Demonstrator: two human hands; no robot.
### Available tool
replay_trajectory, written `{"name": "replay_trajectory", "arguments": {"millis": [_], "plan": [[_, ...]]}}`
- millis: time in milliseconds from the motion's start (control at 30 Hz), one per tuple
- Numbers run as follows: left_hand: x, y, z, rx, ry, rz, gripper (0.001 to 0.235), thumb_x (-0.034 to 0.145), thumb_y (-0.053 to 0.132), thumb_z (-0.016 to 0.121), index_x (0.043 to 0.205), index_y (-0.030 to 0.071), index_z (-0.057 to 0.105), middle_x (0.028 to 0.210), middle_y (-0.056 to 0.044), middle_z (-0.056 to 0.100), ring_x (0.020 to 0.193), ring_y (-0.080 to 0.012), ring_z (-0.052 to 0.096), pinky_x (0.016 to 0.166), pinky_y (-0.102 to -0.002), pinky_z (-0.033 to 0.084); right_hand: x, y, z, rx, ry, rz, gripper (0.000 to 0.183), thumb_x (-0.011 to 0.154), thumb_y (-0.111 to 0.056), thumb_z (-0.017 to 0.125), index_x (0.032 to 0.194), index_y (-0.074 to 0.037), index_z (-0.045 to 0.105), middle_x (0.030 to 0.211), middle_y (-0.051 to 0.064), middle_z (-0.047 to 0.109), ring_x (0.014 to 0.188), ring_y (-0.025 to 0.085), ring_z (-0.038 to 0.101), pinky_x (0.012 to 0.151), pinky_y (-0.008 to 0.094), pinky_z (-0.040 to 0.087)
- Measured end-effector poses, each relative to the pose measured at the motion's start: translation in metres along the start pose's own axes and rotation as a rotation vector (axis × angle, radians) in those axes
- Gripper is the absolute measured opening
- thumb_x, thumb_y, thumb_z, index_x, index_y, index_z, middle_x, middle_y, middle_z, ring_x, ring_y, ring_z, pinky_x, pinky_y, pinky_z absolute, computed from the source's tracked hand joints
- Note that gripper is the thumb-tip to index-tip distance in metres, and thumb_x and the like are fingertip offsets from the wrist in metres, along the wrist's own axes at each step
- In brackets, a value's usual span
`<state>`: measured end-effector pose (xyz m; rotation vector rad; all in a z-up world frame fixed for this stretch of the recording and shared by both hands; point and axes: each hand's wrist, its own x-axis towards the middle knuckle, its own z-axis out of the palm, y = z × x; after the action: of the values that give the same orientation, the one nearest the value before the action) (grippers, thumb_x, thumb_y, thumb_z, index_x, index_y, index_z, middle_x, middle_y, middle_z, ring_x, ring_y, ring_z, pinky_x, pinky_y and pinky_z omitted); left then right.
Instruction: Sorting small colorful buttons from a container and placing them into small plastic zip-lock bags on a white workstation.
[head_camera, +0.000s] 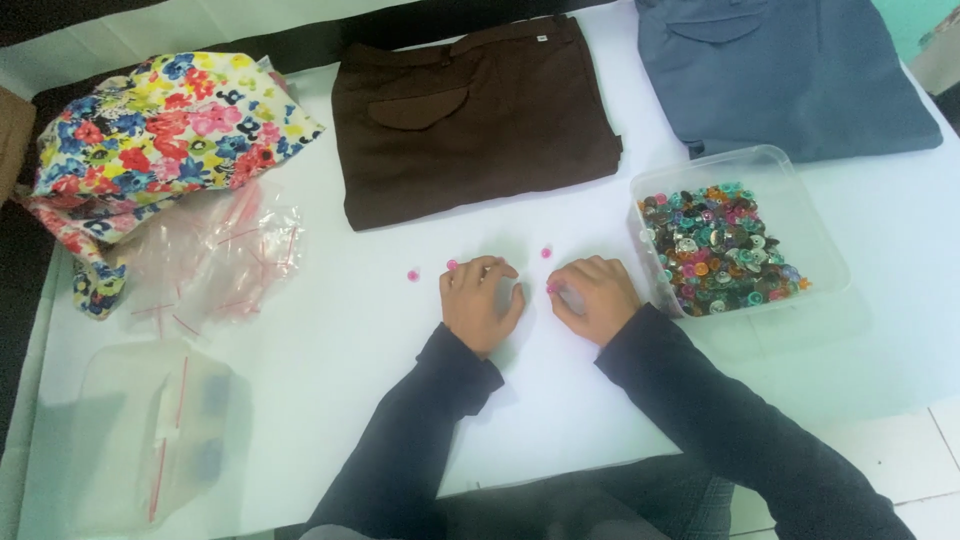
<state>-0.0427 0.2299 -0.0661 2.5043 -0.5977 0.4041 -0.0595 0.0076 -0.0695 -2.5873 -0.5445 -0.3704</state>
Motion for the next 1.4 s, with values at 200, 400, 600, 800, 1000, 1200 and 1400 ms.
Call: {"name": "replay_trajectory", "arguments": {"millis": [200,400,600,800,1000,1200,1400], "plan": [[-0.006,0.004,0.008,0.088,-0.185,0.034,0.023,0.098,0.042,0.057,0.106,0.023,0.067,0.106,-0.002,0.065,0.103,-0.0195,0.062,0.094,-0.042,0.037,0.0,0.002,0.001,0.022,-0.021,0.004,0.019,0.094,-0.035,0.069,0.108,-0.021,0.07,0.094,-0.005,0.067,0.096,0.017,0.064,0.087,0.034,0.044],[-0.005,0.012,-0.001,0.059,-0.212,0.041,0.028,0.099,0.042,0.058,0.109,0.019,0.07,0.105,-0.006,0.068,0.105,-0.0231,0.063,0.095,-0.044,0.039,-0.003,0.005,0.001,0.01,-0.043,-0.015,0.019,0.096,-0.033,0.067,0.11,-0.02,0.071,0.097,-0.004,0.066,0.099,0.018,0.062,0.09,0.036,0.043],[-0.006,0.017,-0.005,0.029,-0.21,0.055,0.025,0.099,0.037,0.06,0.109,0.018,0.07,0.104,-0.006,0.068,0.105,-0.0229,0.063,0.095,-0.042,0.039,-0.004,0.004,0.002,0.004,-0.028,0.004,0.019,0.097,-0.033,0.064,0.111,-0.024,0.071,0.096,-0.005,0.065,0.097,0.017,0.062,0.089,0.035,0.042],[-0.005,0.02,-0.007,0.034,-0.216,0.051,0.024,0.099,0.036,0.061,0.109,0.016,0.07,0.103,-0.007,0.068,0.104,-0.0243,0.063,0.095,-0.043,0.039,-0.008,0.012,0.008,-0.026,-0.048,0.027,0.022,0.096,-0.034,0.064,0.113,-0.023,0.072,0.098,-0.004,0.065,0.098,0.016,0.061,0.092,0.035,0.042],[-0.007,0.016,0.001,0.025,-0.159,0.081,0.023,0.098,0.036,0.063,0.11,0.017,0.069,0.103,-0.004,0.066,0.1,-0.0214,0.063,0.093,-0.041,0.041,-0.01,0.002,0.0,0.086,0.097,0.002,0.031,0.091,-0.025,0.069,0.121,-0.019,0.069,0.103,0.001,0.067,0.1,0.021,0.065,0.088,0.035,0.048],[-0.006,0.032,-0.003,-0.118,0.09,0.113,0.026,0.096,0.028,0.068,0.119,0.015,0.062,0.112,-0.005,0.058,0.1,-0.0223,0.058,0.089,-0.037,0.043,-0.029,-0.026,-0.027,0.071,0.317,-0.112,0.034,0.092,-0.017,0.069,0.126,-0.016,0.069,0.112,0.002,0.065,0.102,0.019,0.065,0.089,0.029,0.052],[0.006,0.095,-0.009,-0.401,0.041,0.273,0.016,0.1,0.01,0.059,0.112,0.012,0.07,0.107,-0.006,0.069,0.107,-0.024,0.066,0.094,-0.036,0.048,-0.056,-0.004,-0.098,-0.096,0.486,-0.193,0.03,0.089,-0.016,0.073,0.12,-0.014,0.075,0.11,0.011,0.067,0.102,0.028,0.065,0.091,0.039,0.054]]}}
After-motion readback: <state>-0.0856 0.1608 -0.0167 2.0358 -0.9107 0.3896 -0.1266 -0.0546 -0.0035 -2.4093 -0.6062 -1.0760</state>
